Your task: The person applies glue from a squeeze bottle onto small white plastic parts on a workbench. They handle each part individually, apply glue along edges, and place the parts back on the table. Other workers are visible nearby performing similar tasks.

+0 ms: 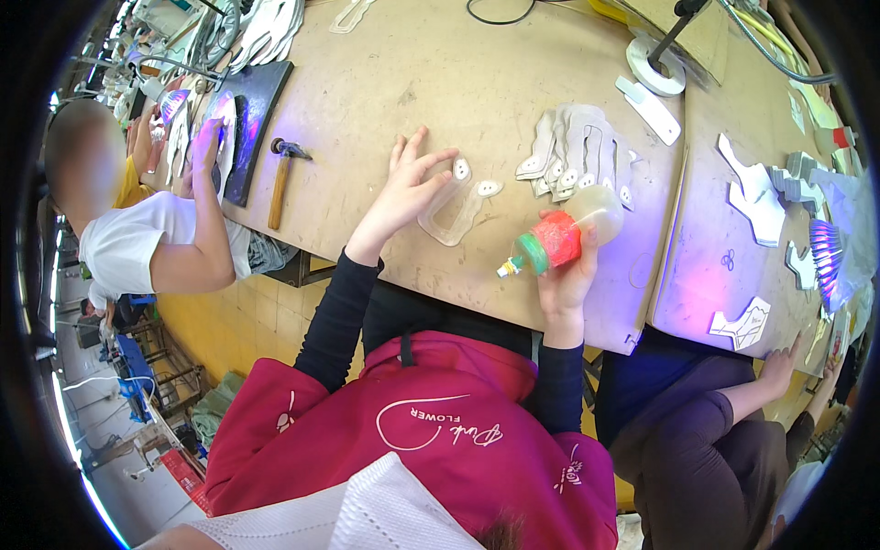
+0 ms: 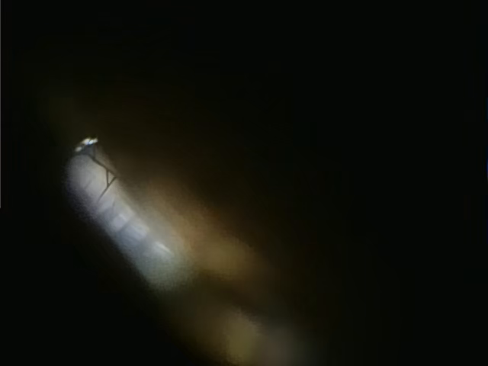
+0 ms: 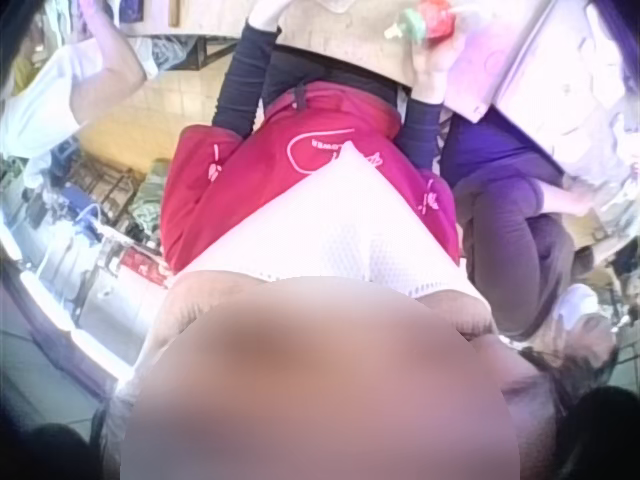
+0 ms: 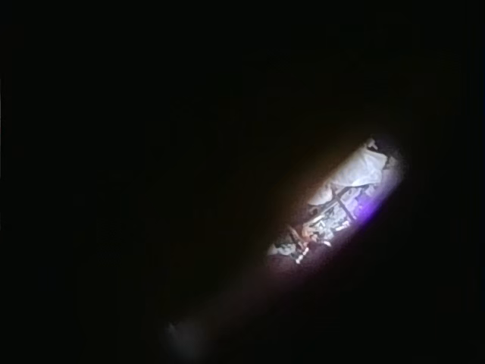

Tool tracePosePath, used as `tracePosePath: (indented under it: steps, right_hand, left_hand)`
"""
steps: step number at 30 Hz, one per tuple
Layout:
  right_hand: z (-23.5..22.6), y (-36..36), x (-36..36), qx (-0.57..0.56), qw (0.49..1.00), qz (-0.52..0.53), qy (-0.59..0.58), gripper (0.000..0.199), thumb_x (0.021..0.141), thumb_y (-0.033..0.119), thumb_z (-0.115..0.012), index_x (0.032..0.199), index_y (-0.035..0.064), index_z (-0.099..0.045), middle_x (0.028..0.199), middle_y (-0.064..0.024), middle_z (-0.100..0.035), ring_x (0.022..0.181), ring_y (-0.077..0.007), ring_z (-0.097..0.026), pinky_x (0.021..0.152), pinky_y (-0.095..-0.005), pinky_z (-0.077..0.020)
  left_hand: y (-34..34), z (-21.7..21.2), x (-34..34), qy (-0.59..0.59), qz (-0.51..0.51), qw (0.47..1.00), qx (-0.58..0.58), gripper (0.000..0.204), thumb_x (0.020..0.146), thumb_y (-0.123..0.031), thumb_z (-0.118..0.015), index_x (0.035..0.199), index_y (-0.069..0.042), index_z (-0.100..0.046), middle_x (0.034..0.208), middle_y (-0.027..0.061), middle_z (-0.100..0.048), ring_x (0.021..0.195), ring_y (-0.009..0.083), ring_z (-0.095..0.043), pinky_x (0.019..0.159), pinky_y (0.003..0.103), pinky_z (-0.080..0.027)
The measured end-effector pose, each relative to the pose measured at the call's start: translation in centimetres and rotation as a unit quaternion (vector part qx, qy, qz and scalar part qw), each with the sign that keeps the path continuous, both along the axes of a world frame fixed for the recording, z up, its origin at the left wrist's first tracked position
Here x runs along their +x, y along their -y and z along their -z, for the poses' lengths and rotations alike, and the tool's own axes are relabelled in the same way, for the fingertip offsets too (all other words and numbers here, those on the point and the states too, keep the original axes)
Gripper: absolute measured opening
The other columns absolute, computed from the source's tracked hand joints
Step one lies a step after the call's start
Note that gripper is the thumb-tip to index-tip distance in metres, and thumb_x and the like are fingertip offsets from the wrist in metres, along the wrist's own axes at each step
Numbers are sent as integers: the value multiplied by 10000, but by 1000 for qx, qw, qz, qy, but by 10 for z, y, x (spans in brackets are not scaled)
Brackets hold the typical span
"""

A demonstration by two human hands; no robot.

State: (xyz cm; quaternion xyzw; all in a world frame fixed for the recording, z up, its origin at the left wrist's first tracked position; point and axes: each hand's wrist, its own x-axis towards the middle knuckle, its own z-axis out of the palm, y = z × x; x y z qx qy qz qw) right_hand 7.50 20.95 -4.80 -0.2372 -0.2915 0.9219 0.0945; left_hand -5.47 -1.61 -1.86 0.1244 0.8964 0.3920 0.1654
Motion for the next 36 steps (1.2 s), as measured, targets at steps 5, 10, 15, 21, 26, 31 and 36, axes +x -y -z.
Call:
tracePosePath:
  steps: [5, 10, 15, 21, 26, 31, 36]
  right_hand:
    - [3, -3, 2, -8, 1000, -17, -14, 574, 976, 525, -551, 1256, 24, -531, 1104, -161, -657, 898, -209, -652, 777, -358, -555]
    - [2, 2, 1, 52, 998, -9, -17, 656, 953, 580, -565, 1305, 28, -519, 1140, -145, -653, 907, -181, -651, 760, -318, -538]
    - [-20, 24, -13, 228, 971, 68, -18, 690, 930, 584, -609, 1345, 42, -509, 1215, -130, -630, 918, -161, -644, 662, -278, -507]
    - [-42, 22, -51, 398, 909, 57, -113, 555, 898, 383, -753, 1271, 20, -560, 1098, -96, -651, 847, -156, -627, 594, -291, -499]
    - [-24, 23, -79, 524, 845, 32, -106, 453, 897, 255, -771, 1206, -5, -567, 960, -76, -645, 685, -145, -589, 526, -278, -467]
    - [-8, 30, -75, 541, 839, 24, -54, 509, 805, 242, -870, 1179, 0, -624, 1099, -78, -669, 981, -197, -637, 891, -349, -519]
    - [-3, 31, -74, 560, 824, 39, -71, 532, 807, 240, -868, 1208, 0, -615, 1151, -97, -664, 1028, -213, -637, 933, -367, -514]
  left_hand:
    - [-3, -12, -1, 29, 31, 994, 99, 340, 960, -161, -570, 1282, -86, -649, 1481, 213, -456, 1428, 309, -346, 1154, 428, -308]
    - [-3, -12, -7, 166, 43, 963, 210, 336, 986, -112, -543, 1283, 28, -616, 1186, 87, -692, 1098, 142, -644, 964, 288, -493]
    - [3, 2, -22, 261, 26, 923, 281, 366, 985, -121, -569, 1315, 35, -601, 1121, 79, -712, 1066, 118, -652, 933, 267, -506]
    - [14, 12, -35, 316, 45, 898, 303, 427, 957, -110, -621, 1354, 40, -574, 1153, 110, -715, 1002, 105, -669, 870, 236, -524]
    - [11, 13, -34, 305, 38, 894, 327, 405, 898, -92, -643, 1267, 73, -634, 916, 68, -730, 718, 65, -609, 630, 233, -490]
    - [11, 10, -31, 257, 39, 911, 320, 390, 863, -74, -633, 1222, 77, -662, 810, 67, -723, 681, 60, -591, 634, 234, -493]
    - [11, 7, -29, 229, 46, 923, 306, 399, 891, -77, -623, 1268, 52, -638, 945, 127, -759, 797, 71, -654, 754, 237, -523]
